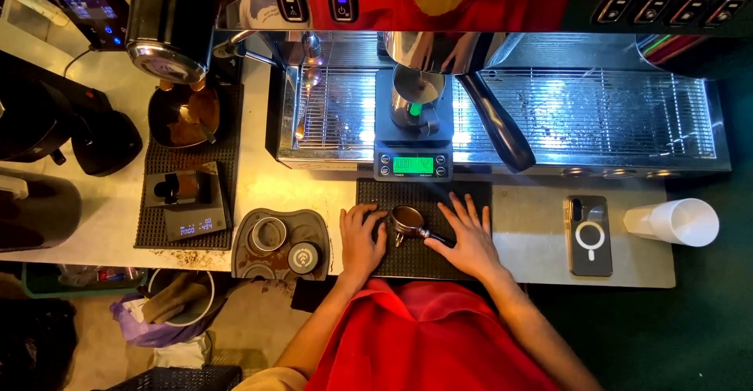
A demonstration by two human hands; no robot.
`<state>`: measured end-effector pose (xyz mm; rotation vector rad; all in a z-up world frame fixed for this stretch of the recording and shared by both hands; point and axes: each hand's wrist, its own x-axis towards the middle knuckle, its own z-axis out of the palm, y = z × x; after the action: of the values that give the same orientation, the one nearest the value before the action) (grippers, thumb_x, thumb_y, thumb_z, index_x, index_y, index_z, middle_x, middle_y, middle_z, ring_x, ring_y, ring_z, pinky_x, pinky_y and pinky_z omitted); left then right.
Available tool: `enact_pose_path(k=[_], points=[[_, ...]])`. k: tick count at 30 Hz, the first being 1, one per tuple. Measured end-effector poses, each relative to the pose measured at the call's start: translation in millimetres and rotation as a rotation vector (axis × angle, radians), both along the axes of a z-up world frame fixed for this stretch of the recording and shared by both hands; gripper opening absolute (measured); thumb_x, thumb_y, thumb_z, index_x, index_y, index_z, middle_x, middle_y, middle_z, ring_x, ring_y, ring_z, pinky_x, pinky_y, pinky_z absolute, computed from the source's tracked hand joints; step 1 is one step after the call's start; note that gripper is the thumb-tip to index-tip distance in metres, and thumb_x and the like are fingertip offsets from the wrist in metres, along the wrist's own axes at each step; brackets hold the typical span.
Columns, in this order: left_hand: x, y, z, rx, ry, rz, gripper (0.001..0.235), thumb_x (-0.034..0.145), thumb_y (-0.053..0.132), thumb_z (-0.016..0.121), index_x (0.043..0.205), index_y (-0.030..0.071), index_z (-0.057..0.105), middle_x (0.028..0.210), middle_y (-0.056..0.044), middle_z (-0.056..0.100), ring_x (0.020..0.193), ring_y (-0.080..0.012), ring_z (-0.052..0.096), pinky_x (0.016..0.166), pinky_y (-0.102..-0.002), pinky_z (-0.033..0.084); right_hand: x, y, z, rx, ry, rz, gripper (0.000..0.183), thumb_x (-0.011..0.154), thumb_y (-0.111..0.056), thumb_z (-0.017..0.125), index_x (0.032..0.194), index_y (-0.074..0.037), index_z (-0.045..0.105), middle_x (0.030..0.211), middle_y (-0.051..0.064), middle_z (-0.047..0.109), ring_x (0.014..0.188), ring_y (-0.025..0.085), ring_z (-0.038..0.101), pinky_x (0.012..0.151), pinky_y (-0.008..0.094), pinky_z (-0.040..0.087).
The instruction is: Preparing a shot of espresso by grinding beans, tamping the grounds, and operating an espresso machine.
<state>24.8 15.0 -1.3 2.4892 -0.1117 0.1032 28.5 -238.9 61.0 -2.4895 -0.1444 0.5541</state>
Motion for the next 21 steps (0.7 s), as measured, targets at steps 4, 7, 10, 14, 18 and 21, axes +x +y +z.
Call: enact_pose_path(k=[4, 7, 10, 14, 18, 21], points=[[-0.4, 0.5, -4.5, 0.01, -0.009, -0.001, 0.018, 0.1, 0.022, 0.063, 0.116, 0.023, 0.07, 0.126, 0.0, 0.059, 0.137, -0.0266, 0.048, 0.125, -0.059, 0.02, -0.3, -0.1, -2.7, 0.002, -0.014, -0.003, 0.086, 0.095, -0.067, 0.065, 0.161, -0.017, 0.041, 0.174, 0.011, 0.019, 0.161, 0.038, 0.003, 0.125, 0.064, -0.008], [-0.7, 0.7, -1.7, -0.014, 0.006, -0.004, 0.018, 0.101, 0.021, 0.061, 0.116, 0.022, 0.07, 0.126, 0.0, 0.059, 0.137, -0.0267, 0.048, 0.125, -0.059, 0.019, -0.3, 0.1, -1.9, -0.016, 0.01, -0.006, 0.087, 0.094, -0.068, 0.064, 0.162, -0.02, 0.04, 0.175, 0.009, 0.017, 0.162, 0.036, 0.002, 0.126, 0.063, -0.008], [0.8, 0.6, -0.4, -0.008, 0.007, -0.006, 0.019, 0.101, 0.021, 0.061, 0.117, 0.022, 0.07, 0.126, 0.0, 0.059, 0.137, -0.027, 0.047, 0.125, -0.059, 0.019, 1.3, 0.8, -0.5, -0.029, 0.006, -0.008, 0.086, 0.094, -0.069, 0.065, 0.161, -0.02, 0.041, 0.175, 0.009, 0.018, 0.162, 0.036, 0.003, 0.126, 0.063, -0.006], [-0.3, 1.7, -4.9, -0.008, 0.017, -0.01, 0.019, 0.1, 0.021, 0.061, 0.117, 0.023, 0.07, 0.126, 0.0, 0.058, 0.137, -0.0272, 0.047, 0.125, -0.06, 0.019, 0.9, 1.4, 1.3, -0.047, 0.015, -0.002, 0.087, 0.093, -0.069, 0.065, 0.161, -0.02, 0.041, 0.175, 0.008, 0.018, 0.162, 0.036, 0.004, 0.126, 0.064, -0.005], [-0.3, 1.5, -3.6, -0.009, 0.004, -0.011, 0.019, 0.1, 0.02, 0.061, 0.117, 0.022, 0.07, 0.125, 0.0, 0.058, 0.137, -0.0276, 0.047, 0.124, -0.06, 0.02, 1.3, 2.1, 3.2, -0.035, 0.01, -0.006, 0.085, 0.094, -0.068, 0.064, 0.16, -0.019, 0.042, 0.175, 0.009, 0.019, 0.162, 0.036, 0.004, 0.126, 0.064, -0.006], [0.3, 1.0, -2.5, -0.009, -0.002, -0.01, 0.019, 0.101, 0.019, 0.06, 0.117, 0.022, 0.07, 0.124, 0.0, 0.059, 0.136, -0.0275, 0.048, 0.124, -0.06, 0.02, 1.8, 2.1, 4.9, -0.027, 0.012, -0.004, 0.085, 0.094, -0.068, 0.064, 0.16, -0.019, 0.042, 0.175, 0.009, 0.018, 0.162, 0.037, 0.004, 0.126, 0.064, -0.005]])
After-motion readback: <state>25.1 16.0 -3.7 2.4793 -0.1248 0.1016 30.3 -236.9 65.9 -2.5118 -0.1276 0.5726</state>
